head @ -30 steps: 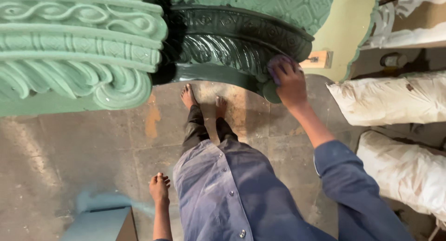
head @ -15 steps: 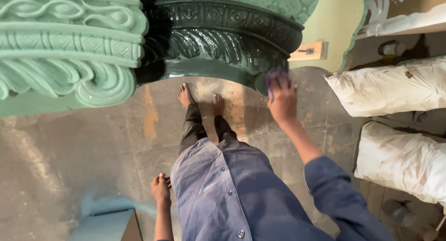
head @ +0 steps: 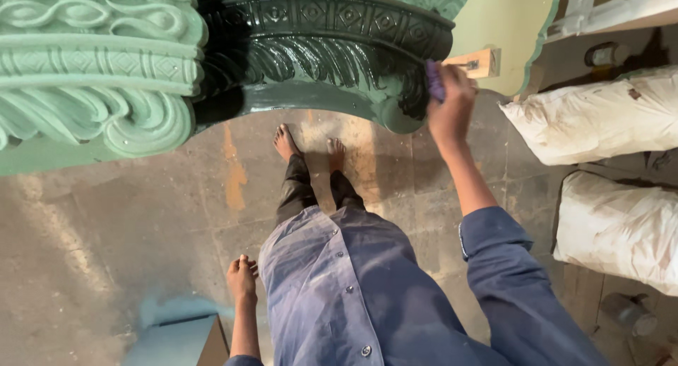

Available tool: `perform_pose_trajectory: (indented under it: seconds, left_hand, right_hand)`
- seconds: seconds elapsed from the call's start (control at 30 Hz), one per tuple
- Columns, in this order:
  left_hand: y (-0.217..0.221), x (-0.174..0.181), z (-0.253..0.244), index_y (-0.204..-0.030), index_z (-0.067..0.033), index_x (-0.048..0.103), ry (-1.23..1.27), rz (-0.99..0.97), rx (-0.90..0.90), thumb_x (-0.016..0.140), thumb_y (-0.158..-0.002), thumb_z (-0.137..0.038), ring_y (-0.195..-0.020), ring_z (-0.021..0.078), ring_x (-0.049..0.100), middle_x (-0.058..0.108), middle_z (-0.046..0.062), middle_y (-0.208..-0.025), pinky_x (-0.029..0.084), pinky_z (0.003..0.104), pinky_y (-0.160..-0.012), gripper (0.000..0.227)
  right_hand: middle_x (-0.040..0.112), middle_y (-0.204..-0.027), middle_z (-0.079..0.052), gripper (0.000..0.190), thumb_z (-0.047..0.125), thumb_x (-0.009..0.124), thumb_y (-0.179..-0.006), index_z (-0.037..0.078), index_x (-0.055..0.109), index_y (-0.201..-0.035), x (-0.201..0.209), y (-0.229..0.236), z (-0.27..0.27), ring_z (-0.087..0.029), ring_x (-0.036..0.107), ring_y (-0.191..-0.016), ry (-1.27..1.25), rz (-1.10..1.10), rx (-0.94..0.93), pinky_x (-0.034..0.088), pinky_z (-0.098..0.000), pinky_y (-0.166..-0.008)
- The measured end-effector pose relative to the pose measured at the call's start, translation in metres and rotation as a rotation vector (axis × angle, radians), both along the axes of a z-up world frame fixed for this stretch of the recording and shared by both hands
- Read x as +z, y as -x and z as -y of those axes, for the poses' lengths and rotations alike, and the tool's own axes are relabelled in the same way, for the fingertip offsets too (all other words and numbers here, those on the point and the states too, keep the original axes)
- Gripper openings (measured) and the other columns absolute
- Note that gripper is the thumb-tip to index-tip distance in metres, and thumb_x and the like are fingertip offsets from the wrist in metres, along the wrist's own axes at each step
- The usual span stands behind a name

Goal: The person cleans the ornate legs of a green wooden bed frame using a purple cloth. They repeatedly dip the cloth into a metal container to wet it and wipe the carved details of the furniture legs.

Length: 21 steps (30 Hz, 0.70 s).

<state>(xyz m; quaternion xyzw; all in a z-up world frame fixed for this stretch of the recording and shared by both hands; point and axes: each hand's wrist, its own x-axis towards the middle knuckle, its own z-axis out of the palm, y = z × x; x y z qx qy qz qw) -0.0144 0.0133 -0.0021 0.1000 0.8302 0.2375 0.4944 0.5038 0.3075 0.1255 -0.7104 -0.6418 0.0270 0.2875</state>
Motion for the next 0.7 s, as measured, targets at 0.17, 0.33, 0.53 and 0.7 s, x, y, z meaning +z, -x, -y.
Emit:
perform_pose_trajectory:
  seconds: [0.17, 0.33, 0.53, 0.7]
  left_hand:
    - [-0.005, 0.000, -0.002, -0.113, 0.0004, 0.064, 0.016, 0.014, 0.027, 0.056, -0.105, -0.032, -0.083, 0.0228, 0.069, 0.070, 0.015, -0.098, 0.054, 0.037, -0.070, 0.035]
    - [-0.017, -0.004, 0.007, -0.113, 0.0011, 0.065, 0.033, 0.036, 0.033, 0.056, -0.105, -0.032, -0.083, 0.0228, 0.068, 0.070, 0.015, -0.098, 0.055, 0.037, -0.069, 0.035]
    - [-0.015, -0.010, -0.002, -0.112, 0.0012, 0.065, 0.025, 0.009, 0.001, 0.056, -0.104, -0.032, -0.083, 0.0220, 0.070, 0.072, 0.015, -0.097, 0.056, 0.036, -0.069, 0.036]
    - [-0.013, -0.005, 0.007, -0.112, 0.0018, 0.064, 0.040, -0.002, 0.050, 0.057, -0.104, -0.031, -0.083, 0.0236, 0.070, 0.072, 0.014, -0.096, 0.055, 0.037, -0.070, 0.035]
  right_hand:
    - [0.063, -0.135, -0.016, 0.043, 0.003, 0.074, -0.078, 0.010, 0.073, -0.120, 0.014, 0.063, 0.061, -0.047, 0.058, -0.115, 0.230, 0.238, 0.177, 0.044, -0.0507, -0.101]
    - [0.062, -0.143, -0.011, 0.056, -0.004, 0.071, -0.078, 0.010, 0.071, -0.132, -0.002, 0.055, 0.073, -0.040, 0.059, -0.121, 0.232, 0.088, 0.235, 0.046, -0.0475, -0.107]
    - [0.066, -0.134, -0.009, 0.052, 0.001, 0.074, -0.074, 0.013, 0.073, -0.125, -0.001, 0.026, 0.070, -0.042, 0.059, -0.117, 0.238, 0.261, 0.339, 0.046, -0.0472, -0.102]
    - [0.066, -0.132, -0.013, 0.047, -0.002, 0.071, -0.084, 0.006, 0.072, -0.129, 0.024, 0.011, 0.048, -0.041, 0.058, -0.116, 0.259, 0.125, 0.167, 0.044, -0.0494, -0.107]
